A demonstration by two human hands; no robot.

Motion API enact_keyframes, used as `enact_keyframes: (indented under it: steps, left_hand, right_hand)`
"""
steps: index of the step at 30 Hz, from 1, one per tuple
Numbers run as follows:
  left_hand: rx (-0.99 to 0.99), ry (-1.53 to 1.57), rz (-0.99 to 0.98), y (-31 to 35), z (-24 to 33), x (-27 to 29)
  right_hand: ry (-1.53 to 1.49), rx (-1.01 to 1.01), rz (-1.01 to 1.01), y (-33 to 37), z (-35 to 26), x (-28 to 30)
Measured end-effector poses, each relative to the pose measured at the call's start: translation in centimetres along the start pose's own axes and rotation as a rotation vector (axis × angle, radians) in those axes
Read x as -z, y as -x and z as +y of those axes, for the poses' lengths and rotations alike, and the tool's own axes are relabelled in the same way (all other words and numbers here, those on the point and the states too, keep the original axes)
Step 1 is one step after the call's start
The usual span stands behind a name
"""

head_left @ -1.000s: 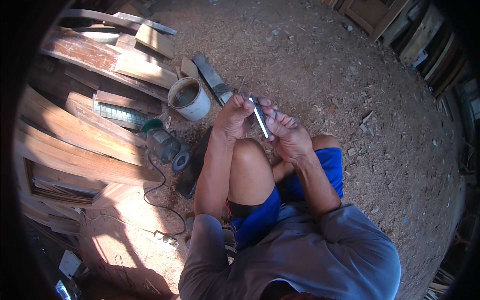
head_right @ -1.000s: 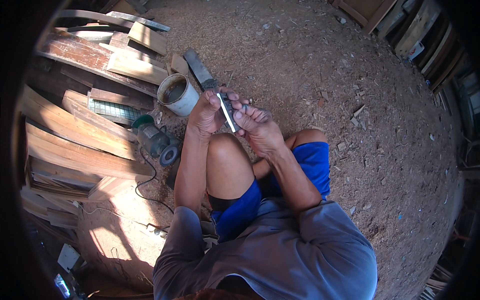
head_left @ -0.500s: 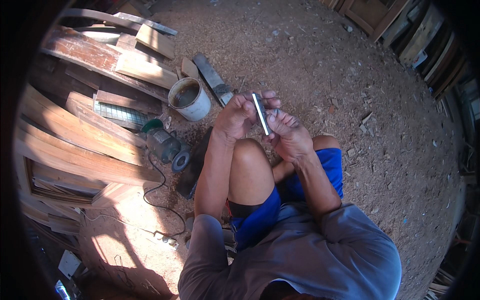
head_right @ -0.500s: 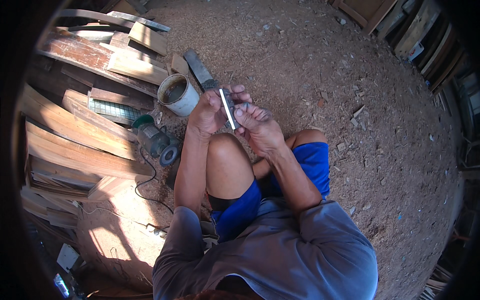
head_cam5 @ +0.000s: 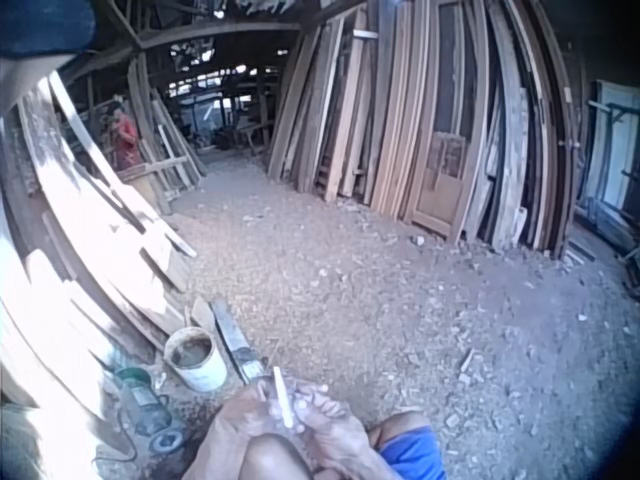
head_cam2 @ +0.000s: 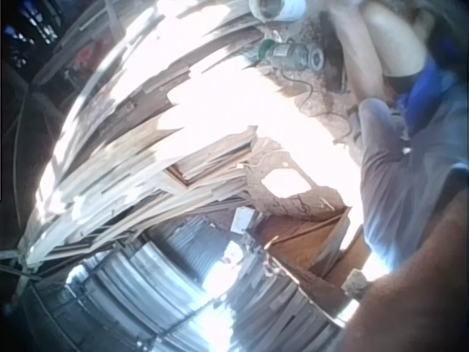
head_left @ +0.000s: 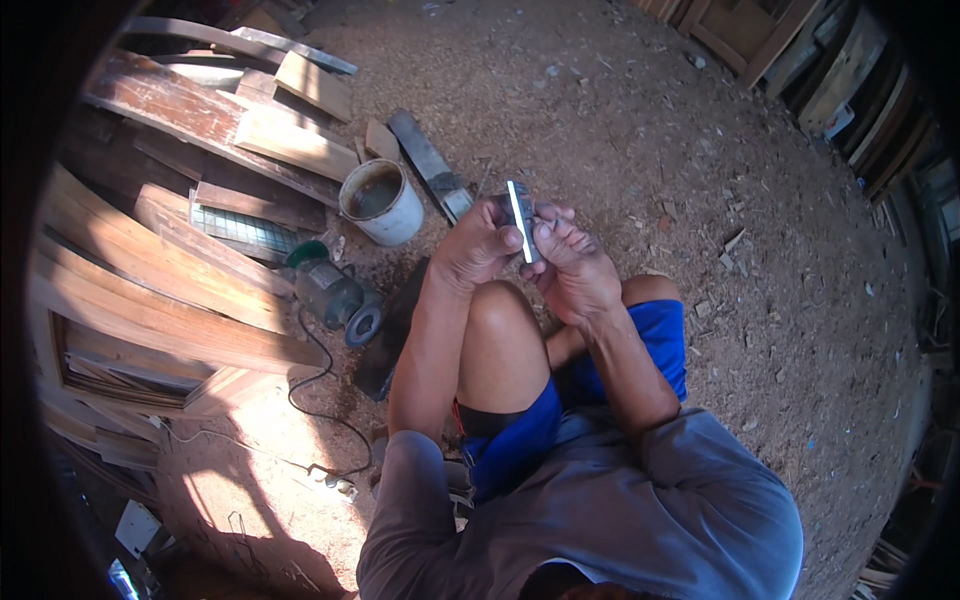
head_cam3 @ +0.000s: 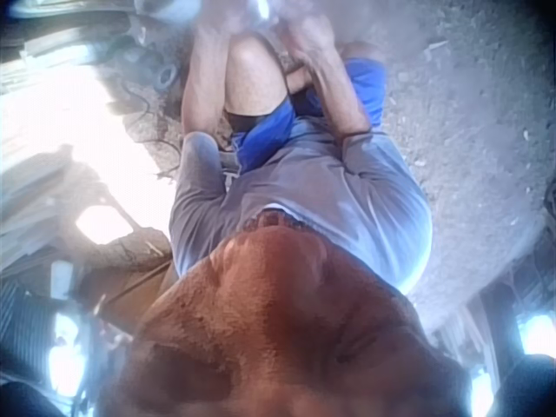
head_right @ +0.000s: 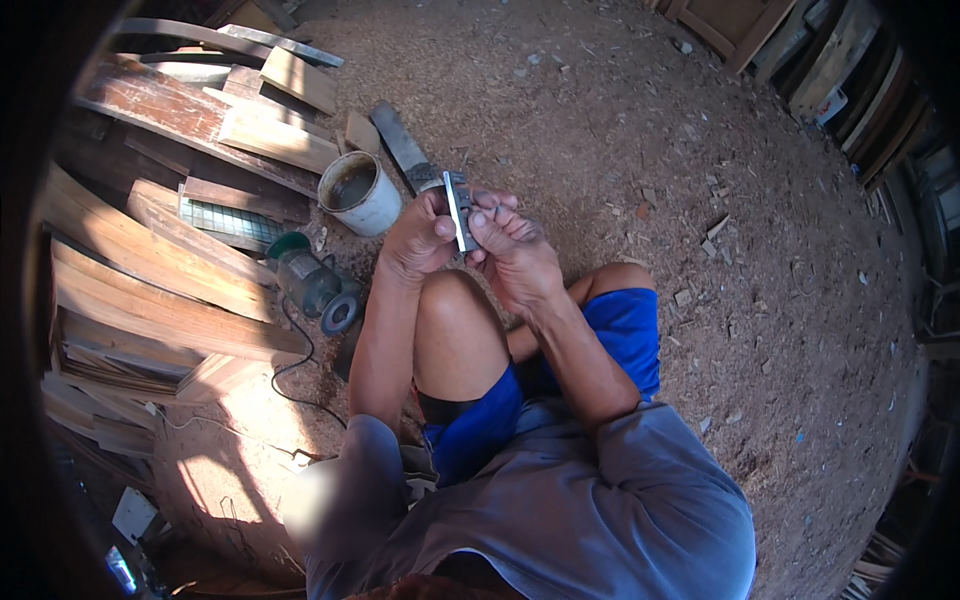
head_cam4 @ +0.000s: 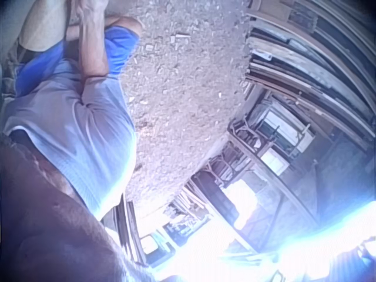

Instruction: The person sharpens a small metal plate using a bench grinder, dipping the plate into a container of water to cool it down and checking the edge by hand.

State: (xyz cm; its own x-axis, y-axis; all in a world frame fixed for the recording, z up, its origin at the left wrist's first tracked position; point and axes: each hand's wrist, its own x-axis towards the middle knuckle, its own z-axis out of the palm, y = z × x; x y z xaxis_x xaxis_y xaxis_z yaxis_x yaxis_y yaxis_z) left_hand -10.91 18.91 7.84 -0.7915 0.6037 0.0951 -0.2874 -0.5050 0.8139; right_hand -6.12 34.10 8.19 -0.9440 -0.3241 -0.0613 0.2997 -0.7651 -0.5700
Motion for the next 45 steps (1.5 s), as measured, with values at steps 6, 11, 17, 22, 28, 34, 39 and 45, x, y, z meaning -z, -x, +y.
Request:
enact_keyframes:
  steps: [6,11,17,22,28,34,39,45]
  left_hand:
    - [-0.014,-0.014,-0.01,-0.2,0.4,-0.3]
    - [-0.175,-0.307,0.175,-0.3,-0.3,0.1]
    - [-0.149,-0.458,0.275,-0.7,-0.7,-1.8]
    - [-0.198,-0.626,0.403,-0.5,-1.0,-1.8]
    - [-0.189,-0.52,0.356,-0.4,-0.8,-1.4]
    - [-0.206,-0.473,0.381,-0.8,-0.7,-1.6]
    - [-0.119,-0.533,0.256,0.4,-0.1,-1.3]
    - [-0.05,-0.751,0.296,-0.4,-0.6,-1.3]
  right_hand:
    - [-0.023,0.041,-0.031,-0.2,0.2,0.9]
    - [-0.021,0.236,0.099,-0.9,-0.7,1.4]
    - [0.089,0.309,0.177,-1.2,-0.5,2.3]
    - [0.179,0.216,0.172,-1.2,-0.9,3.2]
    - [-0.034,0.163,0.192,-0.9,-2.0,3.3]
    - [-0.054,0.182,0.185,-0.8,-2.8,3.1]
    - [-0.062,0.185,0.133,-1.7,-1.9,3.6]
    - [0.011,0.163,0.171,-1.3,-2.2,4.5]
